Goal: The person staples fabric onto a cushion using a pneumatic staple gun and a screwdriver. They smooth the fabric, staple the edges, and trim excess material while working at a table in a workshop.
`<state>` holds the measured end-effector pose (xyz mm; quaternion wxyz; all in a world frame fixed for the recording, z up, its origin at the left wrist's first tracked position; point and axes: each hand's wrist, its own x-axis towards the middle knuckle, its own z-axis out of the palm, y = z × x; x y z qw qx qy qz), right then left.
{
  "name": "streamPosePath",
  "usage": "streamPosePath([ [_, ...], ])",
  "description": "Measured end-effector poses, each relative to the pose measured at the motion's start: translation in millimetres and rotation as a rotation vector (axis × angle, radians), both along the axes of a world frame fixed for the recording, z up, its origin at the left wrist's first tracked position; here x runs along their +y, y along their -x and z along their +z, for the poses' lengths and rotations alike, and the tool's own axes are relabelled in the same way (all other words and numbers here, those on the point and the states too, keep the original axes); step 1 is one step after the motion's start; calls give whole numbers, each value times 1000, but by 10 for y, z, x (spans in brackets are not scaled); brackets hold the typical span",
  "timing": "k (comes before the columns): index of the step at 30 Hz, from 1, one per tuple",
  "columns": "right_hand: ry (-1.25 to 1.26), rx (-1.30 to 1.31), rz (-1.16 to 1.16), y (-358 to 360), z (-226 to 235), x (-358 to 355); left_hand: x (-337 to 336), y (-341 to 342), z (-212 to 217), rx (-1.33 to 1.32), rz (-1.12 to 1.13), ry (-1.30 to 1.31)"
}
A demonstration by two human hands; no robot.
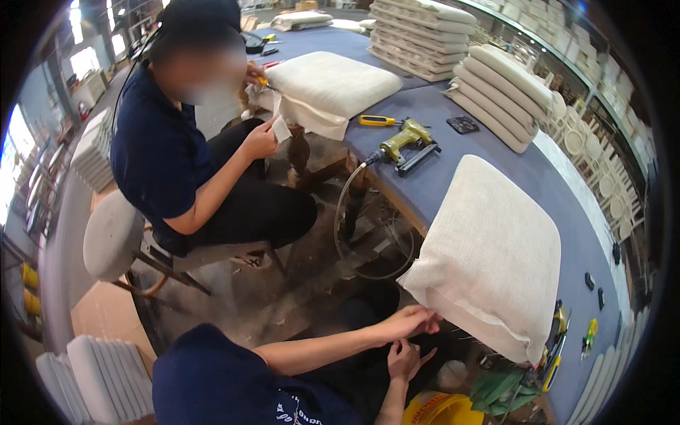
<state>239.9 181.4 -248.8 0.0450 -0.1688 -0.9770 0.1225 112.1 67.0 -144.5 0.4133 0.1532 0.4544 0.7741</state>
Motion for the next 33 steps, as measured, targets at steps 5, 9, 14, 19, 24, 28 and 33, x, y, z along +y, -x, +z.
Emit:
streamPosePath([
  [5, -476, -82, -8, -19, -384, 39, 123, -465, -95, 115, -176, -75],
  [9, -153, -230, -57, -26, -17, 4, 24, -373, -37, 134, -180, -116],
  [14, -59, -108, -22, -5, 68, 44, -138, -24, -114, 156, -67, 97],
  [19, 52, 84, -21, -56, 80, 53, -285, 196, 558, 433, -176, -18],
  [24, 109, 127, -1, -22, 147, 45, -79, 152, 714, 405, -177, -54],
  [28, 11, 300, 67, -61, -18, 76, 77, -19, 995, 497, -191, -188],
  [33, -37, 407, 31, -37, -109, 61, 18, -55, 1533, 606, -221, -315],
])
